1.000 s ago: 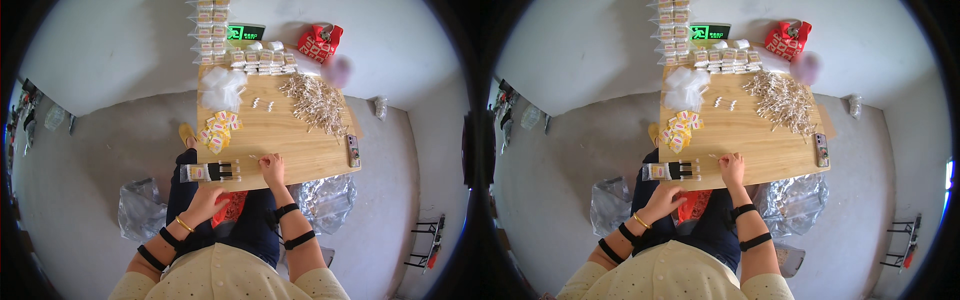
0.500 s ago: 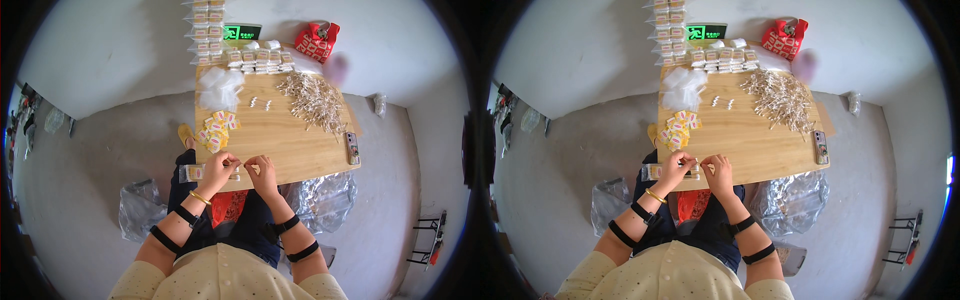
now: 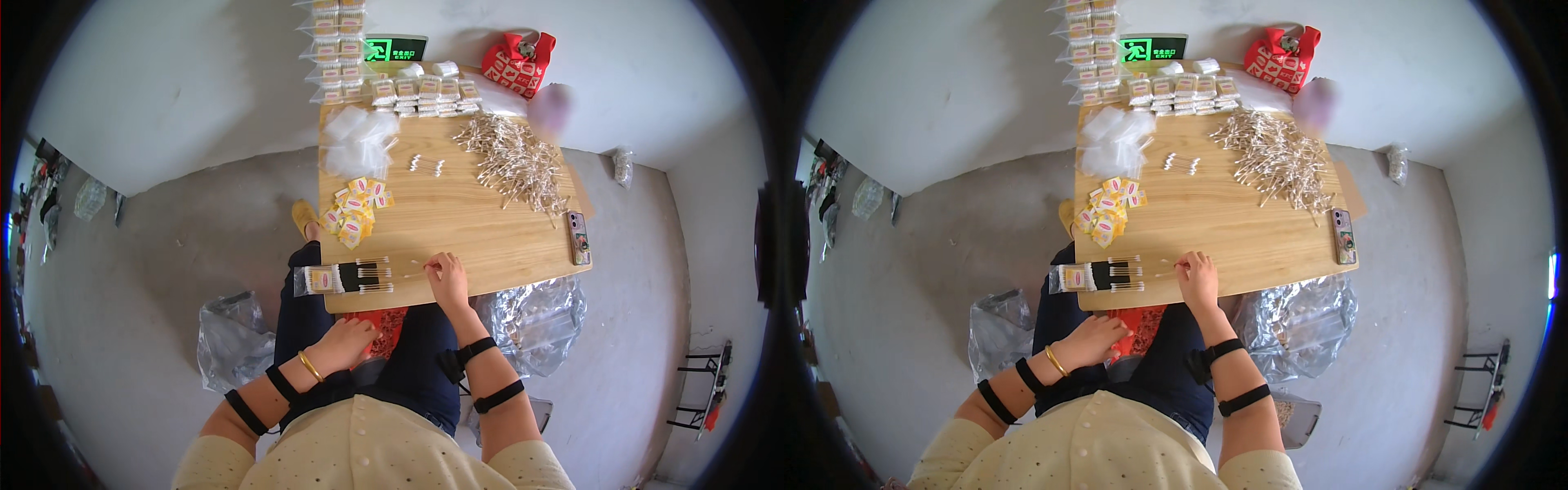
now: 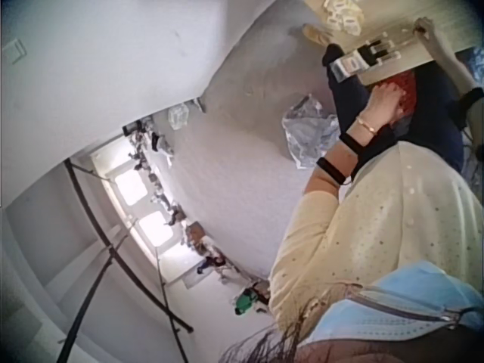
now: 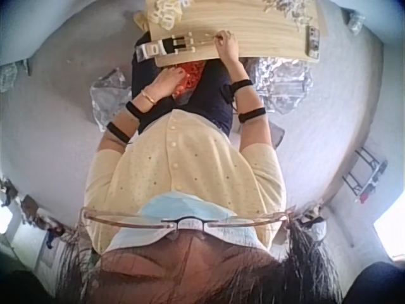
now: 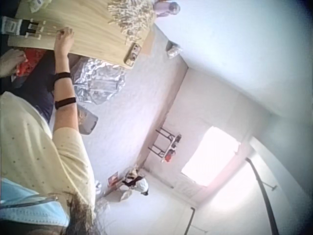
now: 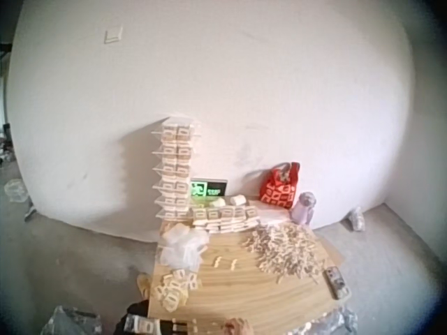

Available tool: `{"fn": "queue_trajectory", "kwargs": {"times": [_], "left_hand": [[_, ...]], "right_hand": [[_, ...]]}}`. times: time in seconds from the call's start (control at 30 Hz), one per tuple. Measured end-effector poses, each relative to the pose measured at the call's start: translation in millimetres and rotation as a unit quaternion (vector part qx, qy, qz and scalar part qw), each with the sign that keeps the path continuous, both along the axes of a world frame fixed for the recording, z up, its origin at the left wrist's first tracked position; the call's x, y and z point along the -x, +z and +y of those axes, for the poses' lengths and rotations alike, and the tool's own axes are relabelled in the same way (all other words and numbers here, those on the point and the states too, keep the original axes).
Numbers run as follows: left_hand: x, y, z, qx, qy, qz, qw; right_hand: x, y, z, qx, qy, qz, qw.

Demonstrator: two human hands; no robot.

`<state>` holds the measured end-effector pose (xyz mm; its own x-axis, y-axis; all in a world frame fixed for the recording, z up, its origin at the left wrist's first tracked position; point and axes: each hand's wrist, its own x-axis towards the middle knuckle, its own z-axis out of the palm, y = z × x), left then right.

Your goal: The person arranges cotton swabs into neat rows on a wooden table and then places them into small plastic bags. They repeatedly pick up swabs, align them, and insert them into packaging, stacking the finished bags to the side.

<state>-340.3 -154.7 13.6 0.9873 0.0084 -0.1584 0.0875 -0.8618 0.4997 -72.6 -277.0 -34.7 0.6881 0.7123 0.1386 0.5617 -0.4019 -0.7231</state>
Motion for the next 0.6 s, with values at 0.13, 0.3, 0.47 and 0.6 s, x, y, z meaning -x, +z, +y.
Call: {"fn": "queue_trajectory", "kwargs": {"times": [0.13, 0.3, 0.47, 0.6], "left_hand": [[-20.3, 30.3, 5.4, 0.106, 0.093, 0.04, 0.989], [-9.0, 18.5, 5.1, 0.081, 0.108, -0.065, 0.989], [-1.6, 8.2, 7.6, 0.076, 0.098, -0.05, 0.991], [1.7, 2.4, 8.8, 0.085, 0.086, -0.044, 0.992]], "right_hand": [[-6.8, -7.3, -4.3, 0.004, -0.026, -0.01, 1.0], [-6.4, 2.7, -10.8, 0.028, 0.045, -0.069, 0.996], [-2.2, 5.7, -11.9, 0.05, 0.079, -0.091, 0.991], [-8.1, -4.4, 1.0, 0.071, 0.07, -0.111, 0.989]]}}
